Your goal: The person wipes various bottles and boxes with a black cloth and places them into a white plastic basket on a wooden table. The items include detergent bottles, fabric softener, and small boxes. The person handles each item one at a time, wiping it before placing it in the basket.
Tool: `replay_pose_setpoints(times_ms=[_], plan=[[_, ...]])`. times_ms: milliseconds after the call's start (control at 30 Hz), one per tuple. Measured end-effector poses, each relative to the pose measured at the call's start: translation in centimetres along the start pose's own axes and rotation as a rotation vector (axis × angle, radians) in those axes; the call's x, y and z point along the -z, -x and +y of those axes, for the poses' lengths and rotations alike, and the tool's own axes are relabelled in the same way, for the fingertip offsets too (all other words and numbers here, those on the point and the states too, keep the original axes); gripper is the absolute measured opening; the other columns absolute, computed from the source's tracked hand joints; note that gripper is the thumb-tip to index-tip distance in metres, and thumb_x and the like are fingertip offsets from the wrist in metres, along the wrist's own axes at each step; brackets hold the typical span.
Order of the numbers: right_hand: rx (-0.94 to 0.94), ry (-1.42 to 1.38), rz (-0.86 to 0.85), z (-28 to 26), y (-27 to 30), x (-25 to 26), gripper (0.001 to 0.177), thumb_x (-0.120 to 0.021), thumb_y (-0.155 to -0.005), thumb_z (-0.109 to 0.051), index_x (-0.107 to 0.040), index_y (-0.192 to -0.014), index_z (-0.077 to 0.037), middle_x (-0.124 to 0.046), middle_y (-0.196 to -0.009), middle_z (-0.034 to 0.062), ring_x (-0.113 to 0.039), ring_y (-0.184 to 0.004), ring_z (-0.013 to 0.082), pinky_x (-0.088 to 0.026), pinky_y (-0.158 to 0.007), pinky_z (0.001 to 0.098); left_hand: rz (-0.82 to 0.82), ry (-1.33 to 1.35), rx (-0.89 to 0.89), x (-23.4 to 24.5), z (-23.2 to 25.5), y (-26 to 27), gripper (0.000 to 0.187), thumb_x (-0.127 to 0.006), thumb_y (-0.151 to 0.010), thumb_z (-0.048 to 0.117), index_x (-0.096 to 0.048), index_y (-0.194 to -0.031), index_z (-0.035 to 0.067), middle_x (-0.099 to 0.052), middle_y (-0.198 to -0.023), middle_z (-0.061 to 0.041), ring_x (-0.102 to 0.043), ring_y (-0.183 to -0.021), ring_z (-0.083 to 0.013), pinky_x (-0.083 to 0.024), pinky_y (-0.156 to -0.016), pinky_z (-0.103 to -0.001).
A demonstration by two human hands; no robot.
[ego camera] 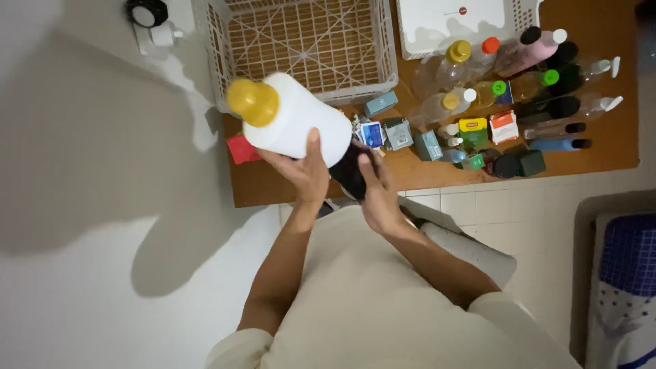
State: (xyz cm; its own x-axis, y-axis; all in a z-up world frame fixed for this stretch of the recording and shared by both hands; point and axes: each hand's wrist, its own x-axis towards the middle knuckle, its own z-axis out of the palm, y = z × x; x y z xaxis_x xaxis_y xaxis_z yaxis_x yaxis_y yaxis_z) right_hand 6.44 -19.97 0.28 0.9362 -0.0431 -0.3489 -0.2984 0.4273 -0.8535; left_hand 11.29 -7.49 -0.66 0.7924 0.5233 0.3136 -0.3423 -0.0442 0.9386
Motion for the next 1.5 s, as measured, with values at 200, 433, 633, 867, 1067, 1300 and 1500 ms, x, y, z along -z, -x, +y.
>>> replay_pose_setpoints(times_ms=[200,433,633,867,1067,1300,1500], plan=[[0.727,0.775,-0.143,-5.9,2.3,-2.3,0.052,-0.037,-0.114,-0.030,-0.034,-0.155,0.002,-0.039,-0.155,0.0290,-0.041,-0.145,0.0380,-0.031,-0.123,0.0431,-0.241,-0.004,0.244,0.5,1.7,-0.1,0.076,-0.074,-0.097,0.018,-0.031,-0.156,-0.002,-0.050,-0.148,-0.019,-0.052,-0.134,-0.0260,-0.042,-0.117,-0.041],[0.711,0.696,-0.297,-10.7,-4.8,-1.9,0.057,-0.055,-0.112,-0.025,-0.035,-0.160,-0.002,-0.037,-0.164,0.0237,-0.037,-0.156,0.0328,-0.028,-0.131,0.0420,-0.680,0.093,0.519,3.6,-0.5,1.7,0.084,-0.074,-0.094,0.041,-0.036,-0.155,-0.003,-0.054,-0.141,-0.014,-0.053,-0.128,-0.0201,-0.046,-0.109,-0.035],[0.206,0.214,-0.569,-10.2,-8.8,-1.0,0.032,-0.079,-0.089,-0.010,-0.062,-0.116,-0.005,-0.062,-0.118,0.0060,-0.059,-0.114,0.0187,-0.047,-0.104,0.0346,-0.792,0.343,0.897,4.5,0.0,2.0,0.096,-0.062,-0.091,0.069,-0.036,-0.153,0.001,-0.057,-0.133,-0.009,-0.056,-0.116,-0.0168,-0.051,-0.092,-0.033],[0.375,0.414,-0.332,-9.3,-8.5,-1.8,0.012,-0.070,-0.099,-0.009,-0.066,-0.110,-0.005,-0.067,-0.104,0.0025,-0.062,-0.098,0.0151,-0.051,-0.089,0.0298,-0.801,-0.098,0.590,2.2,2.7,2.3,0.099,-0.076,-0.081,0.052,-0.031,-0.153,0.000,-0.056,-0.133,-0.019,-0.058,-0.123,-0.0274,-0.051,-0.102,-0.040],[0.504,0.567,-0.277,-6.6,-3.7,-3.3,0.036,-0.047,-0.110,-0.015,-0.056,-0.142,-0.002,-0.056,-0.142,0.0181,-0.052,-0.135,0.0318,-0.039,-0.117,0.0418,-0.592,-0.062,0.446,2.7,0.6,2.2,0.082,-0.067,-0.093,0.046,-0.038,-0.153,-0.001,-0.053,-0.144,-0.020,-0.054,-0.132,-0.0299,-0.045,-0.111,-0.041],[0.664,0.930,-0.424,-6.1,1.2,-3.2,0.059,-0.041,-0.114,-0.027,-0.024,-0.163,0.002,-0.022,-0.167,0.0331,-0.021,-0.157,0.0510,-0.022,-0.129,0.0530,-0.394,0.194,0.430,1.9,3.4,-0.1,0.077,-0.053,-0.104,0.055,-0.035,-0.156,0.003,-0.053,-0.146,-0.013,-0.055,-0.135,-0.0242,-0.048,-0.113,-0.039],[0.707,0.849,-0.375,-6.5,-1.1,-3.2,0.053,-0.041,-0.116,-0.020,-0.028,-0.164,-0.001,-0.022,-0.171,0.0315,-0.028,-0.161,0.0472,-0.028,-0.133,0.0510,-0.376,0.405,0.607,0.0,3.0,1.7,0.076,-0.048,-0.104,0.054,-0.027,-0.159,0.006,-0.048,-0.150,-0.007,-0.050,-0.135,-0.0177,-0.045,-0.112,-0.034]])
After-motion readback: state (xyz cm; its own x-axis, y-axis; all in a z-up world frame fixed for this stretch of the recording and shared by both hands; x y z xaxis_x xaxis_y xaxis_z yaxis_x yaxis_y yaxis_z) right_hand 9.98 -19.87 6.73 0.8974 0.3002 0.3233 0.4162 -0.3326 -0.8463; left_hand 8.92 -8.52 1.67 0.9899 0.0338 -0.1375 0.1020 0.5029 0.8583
